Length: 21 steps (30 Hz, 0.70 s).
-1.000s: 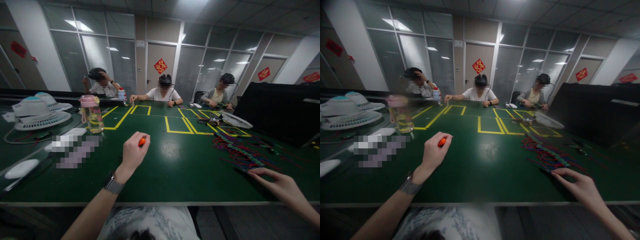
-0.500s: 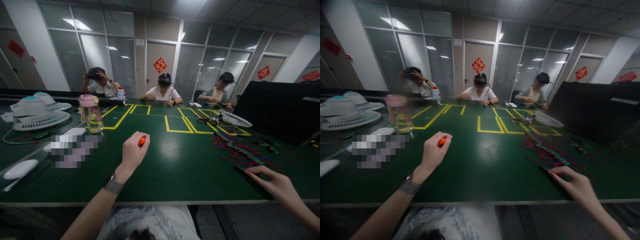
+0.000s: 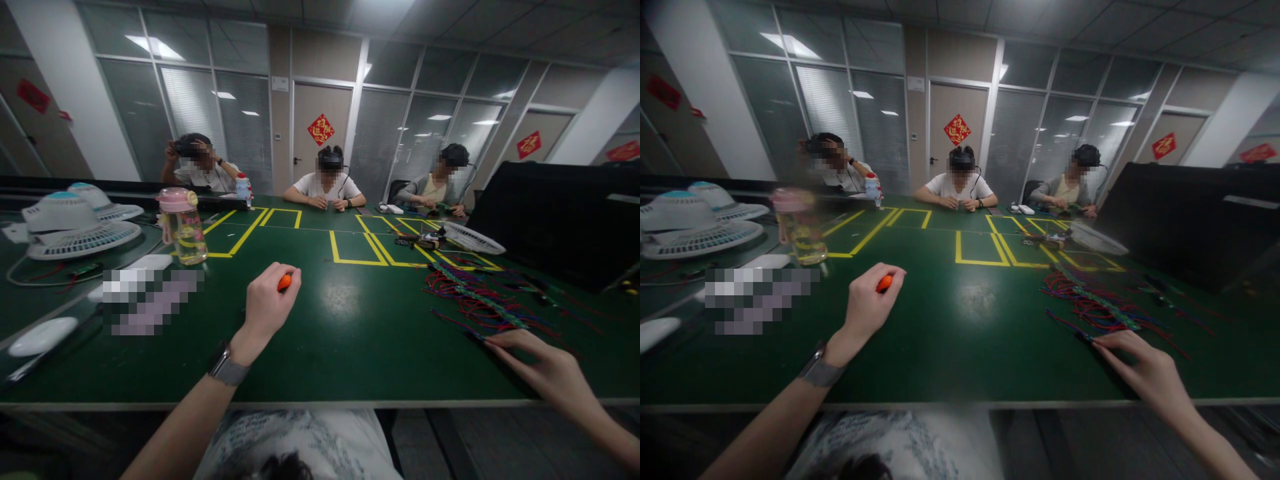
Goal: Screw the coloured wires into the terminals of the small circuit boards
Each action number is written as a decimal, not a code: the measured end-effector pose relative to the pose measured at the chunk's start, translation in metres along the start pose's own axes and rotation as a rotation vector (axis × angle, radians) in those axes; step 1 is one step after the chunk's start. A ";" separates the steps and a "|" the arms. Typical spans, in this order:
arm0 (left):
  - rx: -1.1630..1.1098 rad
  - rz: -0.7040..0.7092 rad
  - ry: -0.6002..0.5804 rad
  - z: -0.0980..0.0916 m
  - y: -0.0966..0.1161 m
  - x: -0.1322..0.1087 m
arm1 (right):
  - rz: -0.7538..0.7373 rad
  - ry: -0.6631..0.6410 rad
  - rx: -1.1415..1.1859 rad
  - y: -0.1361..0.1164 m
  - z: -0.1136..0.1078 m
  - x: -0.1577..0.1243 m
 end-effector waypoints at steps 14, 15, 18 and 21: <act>0.021 0.016 0.015 0.000 0.002 0.001 | -0.201 0.053 -0.083 0.004 0.003 -0.003; 0.022 0.016 0.015 0.000 0.002 0.001 | -0.219 0.049 -0.091 0.003 0.003 -0.002; 0.021 0.016 0.008 0.000 0.001 0.001 | -0.303 0.030 -0.102 -0.004 0.003 0.000; 0.012 0.017 0.005 0.000 0.001 0.001 | -0.389 0.010 -0.111 -0.013 0.005 0.001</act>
Point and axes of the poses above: each hand's wrist, its own x-axis towards the middle knuckle, its own z-axis out of the palm, y = z × x, the point moved 8 cm from there along x, towards the middle knuckle, and after that the axes turned 12 degrees about -z, right-handed, at the moved point
